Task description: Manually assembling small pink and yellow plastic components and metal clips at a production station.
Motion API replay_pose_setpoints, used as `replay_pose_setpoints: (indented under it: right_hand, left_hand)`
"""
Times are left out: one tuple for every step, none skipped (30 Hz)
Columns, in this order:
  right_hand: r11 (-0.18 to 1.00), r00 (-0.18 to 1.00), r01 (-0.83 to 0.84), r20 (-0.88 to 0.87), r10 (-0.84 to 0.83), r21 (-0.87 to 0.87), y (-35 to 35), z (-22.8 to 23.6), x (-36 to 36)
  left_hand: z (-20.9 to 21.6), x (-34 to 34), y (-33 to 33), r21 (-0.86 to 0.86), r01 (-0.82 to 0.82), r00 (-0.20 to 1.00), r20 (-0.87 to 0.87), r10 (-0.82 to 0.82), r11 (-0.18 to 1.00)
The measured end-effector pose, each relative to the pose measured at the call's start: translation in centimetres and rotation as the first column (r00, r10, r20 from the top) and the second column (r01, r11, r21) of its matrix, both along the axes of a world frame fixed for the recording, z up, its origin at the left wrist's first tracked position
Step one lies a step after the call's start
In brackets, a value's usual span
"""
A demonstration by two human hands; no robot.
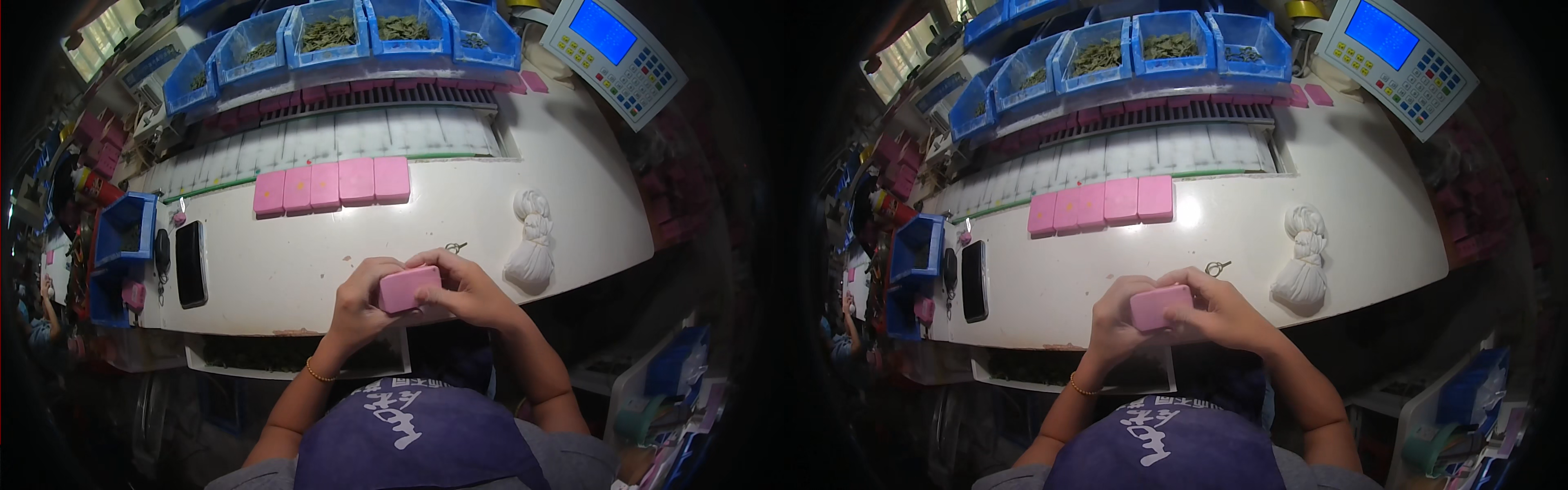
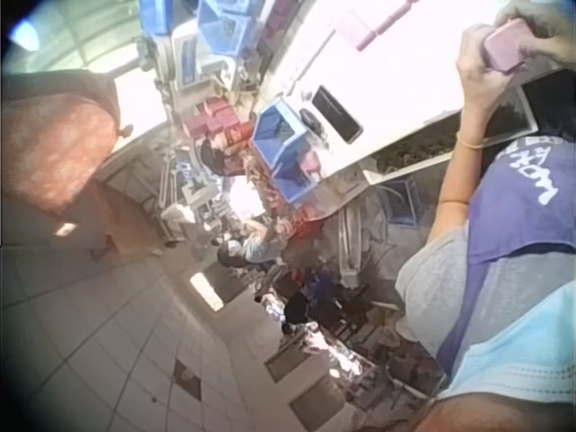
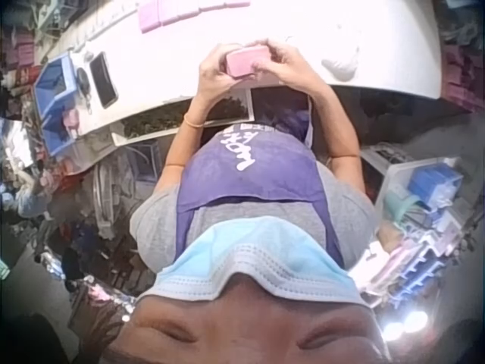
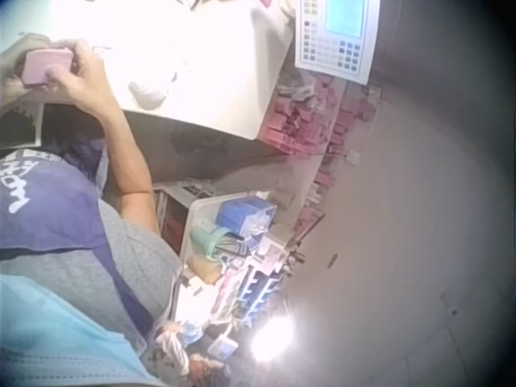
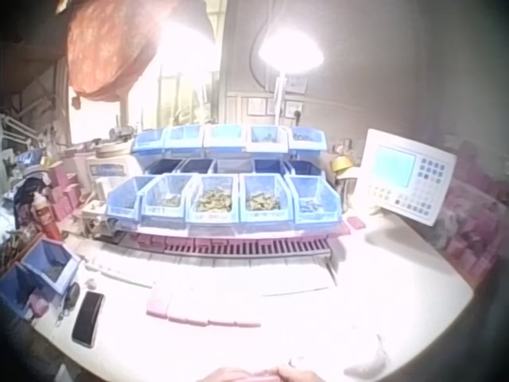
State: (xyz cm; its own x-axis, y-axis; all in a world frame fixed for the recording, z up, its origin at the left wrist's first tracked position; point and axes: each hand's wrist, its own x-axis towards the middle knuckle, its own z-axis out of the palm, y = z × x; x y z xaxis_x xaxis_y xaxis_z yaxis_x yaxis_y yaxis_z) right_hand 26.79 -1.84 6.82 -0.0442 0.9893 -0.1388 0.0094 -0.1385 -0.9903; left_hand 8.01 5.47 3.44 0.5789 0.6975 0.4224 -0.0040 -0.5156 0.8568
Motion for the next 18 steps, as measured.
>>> replay_pose_setpoints:
  right_hand:
    - [0.999, 0.995, -0.014, -0.100, 0.019, 0.052, -0.1, 0.0, 0.0]
    - [0.998, 0.995, -0.013, -0.099, 0.018, 0.053, -0.1, 0.0, 0.3]
    - [1.000, 0.994, -0.023, -0.110, 0.024, 0.012, -0.2, 0.0, 0.5]
    - [0.999, 0.992, -0.034, -0.122, 0.030, -0.030, -0.3, 0.0, 0.7]
    - [0.999, 0.992, -0.033, -0.123, 0.030, -0.030, -0.3, 0.0, 0.7]
    - [0.999, 0.991, -0.019, -0.131, 0.012, -0.048, -0.3, 0.1, 0.6]
    - [0.998, 0.990, -0.004, -0.138, -0.005, -0.067, -0.2, 0.1, 0.5]
    - [0.998, 0.990, -0.003, -0.139, -0.007, -0.067, -0.2, 0.1, 0.3]
    - [0.997, 0.982, 0.043, -0.181, -0.054, -0.065, -0.2, 0.2, 0.1]
    - [0.994, 0.970, 0.088, -0.222, -0.100, -0.064, -0.2, 0.2, -0.2]
    - [0.994, 0.970, 0.088, -0.222, -0.100, -0.063, -0.2, 0.1, -0.5]
    - [0.996, 0.986, 0.091, -0.140, -0.091, -0.006, -0.3, -0.1, -0.9]
    - [0.995, 0.995, 0.088, -0.056, -0.085, 0.050, -0.5, -0.1, -1.1]
    - [0.995, 0.995, 0.091, -0.054, -0.088, 0.050, -0.6, -0.1, -1.2]
    - [0.980, 0.982, 0.112, 0.130, -0.133, 0.163, -0.6, -0.1, -1.2]
    - [0.955, 0.933, 0.110, 0.304, -0.195, 0.275, -0.5, -0.2, -1.2]
    - [0.909, 0.896, 0.074, 0.372, -0.241, 0.410, -0.3, -0.1, -1.2]
    - [0.909, 0.896, 0.073, 0.373, -0.241, 0.411, -0.4, -0.1, -1.3]
  left_hand:
    - [-0.2, -0.1, 0.0, -0.040, 0.001, 1.000, 0.014, 0.000, 0.999]
    - [-0.3, -0.1, 0.1, -0.080, 0.002, 1.000, 0.028, 0.000, 0.997]
    - [-0.2, -0.1, 0.1, -0.080, 0.003, 1.000, 0.028, -0.001, 0.997]
    - [-0.1, -0.1, 0.1, -0.081, 0.017, 0.999, 0.033, -0.015, 0.997]
    - [-0.1, -0.1, 0.0, -0.082, 0.032, 0.999, 0.038, -0.029, 0.996]
    - [0.0, -0.1, 0.0, -0.082, 0.034, 0.999, 0.037, -0.031, 0.996]
    - [0.2, -0.2, 0.0, -0.065, 0.024, 0.999, 0.025, -0.023, 0.998]
    - [0.2, -0.2, 0.0, -0.047, 0.014, 1.000, 0.013, -0.013, 0.999]
    - [0.2, -0.1, 0.0, -0.046, 0.015, 1.000, 0.013, -0.014, 0.999]
    - [0.2, 0.0, -0.2, -0.032, -0.011, 0.999, 0.036, 0.012, 0.999]
    - [0.2, 0.1, -0.3, -0.020, -0.037, 0.997, 0.060, 0.038, 0.999]
    - [0.1, 0.2, -0.3, -0.019, -0.035, 0.997, 0.061, 0.036, 0.999]
    - [-0.1, 0.2, -0.3, 0.013, -0.041, 0.997, 0.069, 0.040, 0.999]
    - [-0.2, 0.3, -0.4, 0.045, -0.048, 0.996, 0.077, 0.045, 0.998]
    - [0.1, 0.3, -0.8, 0.046, -0.049, 0.996, 0.076, 0.046, 0.998]
    - [0.8, 0.2, -1.4, -0.299, 0.042, 0.978, 0.206, 0.021, 0.953]
    - [1.2, 0.2, -1.7, -0.591, 0.172, 0.942, 0.333, 0.044, 0.788]
    - [0.9, 0.1, -1.5, -0.591, 0.172, 0.942, 0.333, 0.044, 0.788]
